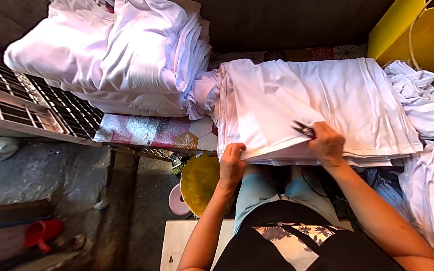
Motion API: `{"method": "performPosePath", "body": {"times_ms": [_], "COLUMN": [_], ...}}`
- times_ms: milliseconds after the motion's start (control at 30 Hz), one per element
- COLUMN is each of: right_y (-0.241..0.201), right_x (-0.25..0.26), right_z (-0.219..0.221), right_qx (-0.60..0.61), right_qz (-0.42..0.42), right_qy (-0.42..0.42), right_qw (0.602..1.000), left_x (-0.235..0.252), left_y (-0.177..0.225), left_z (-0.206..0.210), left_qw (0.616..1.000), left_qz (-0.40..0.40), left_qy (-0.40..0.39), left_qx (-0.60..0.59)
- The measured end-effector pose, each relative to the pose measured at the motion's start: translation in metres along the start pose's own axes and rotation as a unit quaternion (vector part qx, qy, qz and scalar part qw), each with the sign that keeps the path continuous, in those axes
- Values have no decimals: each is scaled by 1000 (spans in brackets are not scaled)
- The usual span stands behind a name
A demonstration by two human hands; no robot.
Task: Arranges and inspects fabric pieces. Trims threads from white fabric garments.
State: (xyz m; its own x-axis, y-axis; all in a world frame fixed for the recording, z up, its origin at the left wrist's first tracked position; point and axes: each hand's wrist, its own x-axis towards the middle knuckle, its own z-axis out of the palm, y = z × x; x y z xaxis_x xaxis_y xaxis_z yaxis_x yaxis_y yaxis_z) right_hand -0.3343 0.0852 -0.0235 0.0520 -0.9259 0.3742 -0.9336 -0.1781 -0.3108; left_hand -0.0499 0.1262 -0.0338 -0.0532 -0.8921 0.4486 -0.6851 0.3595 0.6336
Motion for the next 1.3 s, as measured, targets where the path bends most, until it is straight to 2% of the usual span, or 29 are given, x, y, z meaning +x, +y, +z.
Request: {"method": "performPosePath", "body": {"times_ms": [67,133,200,300,367,433,500,567,700,767,900,967,1033,1100,1233,1300], "right_y": [20,30,27,-5,-30,-52,-64,-64,-59,-57,-59,-61,-65,-75,-98,-95], "right_x": [-2,-6,-15,-24,-27,-22,-16,-12,-15,-17,-13,-11,-10,-8,-8,-7], "right_z": [-23,-45,-58,-50,-20,9,25,35,38,31,16,15,16,15,22,27], "right_qx": [-38,-51,-8,179,276,304,307,302,304,315,327,327,310,256,126,134], "right_qz": [56,131,151,107,48,21,68,117,118,137,194,203,211,194,136,145], "right_qy": [-74,-162,-127,-96,-105,-131,-190,-231,-218,-233,-299,-319,-321,-321,-341,-349], "right_qw": [995,977,980,973,954,944,930,918,920,910,875,866,870,891,922,916], "left_x": [-20,-44,-65,-82,-80,-67,-50,-35,-27,-35,-59,-62,-55,-47,-51,-53], "left_y": [-14,-20,-19,-5,2,5,2,-5,-16,-7,19,21,17,12,16,19], "left_z": [5,7,7,12,19,26,35,45,61,60,53,50,47,47,55,54], "left_qw": [998,997,995,988,991,998,999,999,997,996,991,991,994,994,989,995], "left_qz": [54,19,-46,-119,-86,-24,5,-4,25,28,20,43,35,33,78,36], "left_qy": [-14,-63,-85,-51,-1,27,24,-18,0,-27,-135,-126,-103,-97,-120,-91], "left_qx": [43,49,17,-84,-98,-45,22,51,67,79,7,-14,-21,-22,-24,-36]}}
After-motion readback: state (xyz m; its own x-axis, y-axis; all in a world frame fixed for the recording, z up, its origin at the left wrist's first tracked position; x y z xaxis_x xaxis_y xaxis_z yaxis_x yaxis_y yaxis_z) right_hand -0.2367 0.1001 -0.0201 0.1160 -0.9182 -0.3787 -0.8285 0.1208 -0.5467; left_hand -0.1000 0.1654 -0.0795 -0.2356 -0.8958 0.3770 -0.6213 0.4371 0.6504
